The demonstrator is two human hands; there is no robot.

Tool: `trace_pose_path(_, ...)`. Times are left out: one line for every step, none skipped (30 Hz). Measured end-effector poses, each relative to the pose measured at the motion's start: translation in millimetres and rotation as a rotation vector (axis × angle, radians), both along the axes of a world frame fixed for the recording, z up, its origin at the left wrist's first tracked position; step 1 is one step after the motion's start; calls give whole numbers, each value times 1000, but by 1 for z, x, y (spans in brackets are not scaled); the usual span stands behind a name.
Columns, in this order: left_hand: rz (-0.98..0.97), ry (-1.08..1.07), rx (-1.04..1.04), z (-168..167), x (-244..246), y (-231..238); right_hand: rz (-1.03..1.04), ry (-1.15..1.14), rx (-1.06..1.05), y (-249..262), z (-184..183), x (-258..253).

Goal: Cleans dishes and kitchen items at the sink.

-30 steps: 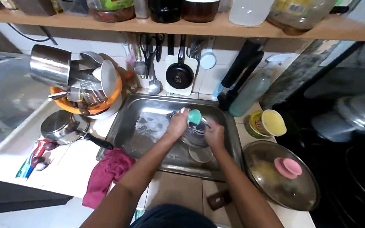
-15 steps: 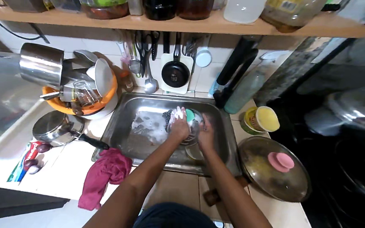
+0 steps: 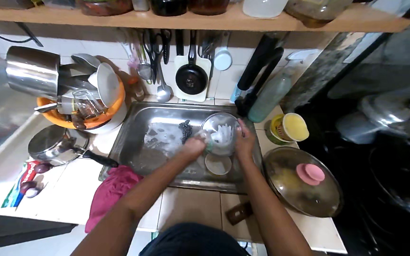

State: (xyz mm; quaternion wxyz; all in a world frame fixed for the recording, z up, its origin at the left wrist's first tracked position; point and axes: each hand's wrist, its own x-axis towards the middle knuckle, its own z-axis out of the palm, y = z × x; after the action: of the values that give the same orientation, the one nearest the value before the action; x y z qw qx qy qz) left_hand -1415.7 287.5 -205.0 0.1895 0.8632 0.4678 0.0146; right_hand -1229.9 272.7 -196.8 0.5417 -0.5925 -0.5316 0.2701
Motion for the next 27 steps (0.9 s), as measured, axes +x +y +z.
trace_pose_path(37, -2, 122, -6, -8, 6, -4, 8, -31, 0, -2, 0)
trace_pose_path(81, -84, 283, -13, -15, 13, -20, 30, -78, 1, -4, -1)
trace_pose_path(145, -225, 412, -14, -18, 19, -50, 70, -149, 3, -4, -3)
trace_pose_path(235, -385, 423, -9, -18, 24, -79, 111, -237, 6, -4, -5)
trace_pose_path(329, -583, 350, -3, -16, 29, -96, 144, -332, 7, -3, -8)
trace_pose_path(413, -826, 234, -1, -13, 33, -94, 161, -430, 6, -1, -11)
trace_pose_path(482, -1086, 77, -1, -9, 37, -83, 177, -524, 7, 0, -15)
trace_pose_path(528, -1306, -75, -2, -4, 39, -53, 201, -615, 7, -1, -18)
trace_pose_path(543, -1446, -221, -1, 0, 35, -13, 210, -687, 8, -5, -22)
trace_pose_path(556, -1531, -351, 1, 5, 28, 43, 199, -736, 8, -7, -26)
trace_pose_path(583, -1565, -471, 2, 7, 18, 98, 171, -769, 7, -8, -29)
trace_pose_path(625, -1542, -565, 1, 7, 9, 134, 126, -789, 5, -8, -32)
trace_pose_path(666, -1496, -642, -2, 8, 3, 152, 99, -800, 3, -7, -33)
trace_pose_path(688, -1432, -699, -5, 10, -2, 154, 94, -803, 0, -8, -33)
trace_pose_path(689, -1362, -730, -7, 15, -8, 135, 119, -806, -1, -8, -32)
trace_pose_path(684, -1298, -754, -5, 21, -16, 93, 167, -811, -2, -7, -31)
trace_pose_path(672, -1274, -760, -4, 29, -25, 36, 216, -802, -2, -8, -32)
trace_pose_path(651, -1278, -747, -6, 37, -34, -13, 222, -786, 0, -8, -30)
trace_pose_path(637, -1281, -712, -8, 43, -42, -56, 197, -750, 1, -10, -28)
trace_pose_path(622, -1252, -661, -7, 47, -52, -98, 171, -707, 3, -13, -25)
trace_pose_path(605, -1175, -609, -3, 47, -60, -145, 143, -665, 8, -19, -20)
trace_pose_path(587, -1079, -537, 3, 46, -67, -186, 132, -620, 13, -29, -15)
trace_pose_path(580, -1011, -429, 9, 44, -71, -199, 125, -604, 16, -36, -11)
trace_pose_path(579, -984, -295, 12, 42, -72, -174, 108, -618, 14, -39, -8)
trace_pose_path(579, -987, -179, 15, 40, -68, -112, 71, -652, 9, -37, -8)
trace_pose_path(561, -995, -110, 19, 36, -60, -23, 34, -696, -1, -28, -10)
trace_pose_path(519, -994, -78, 22, 30, -49, 70, 14, -740, -14, -13, -14)
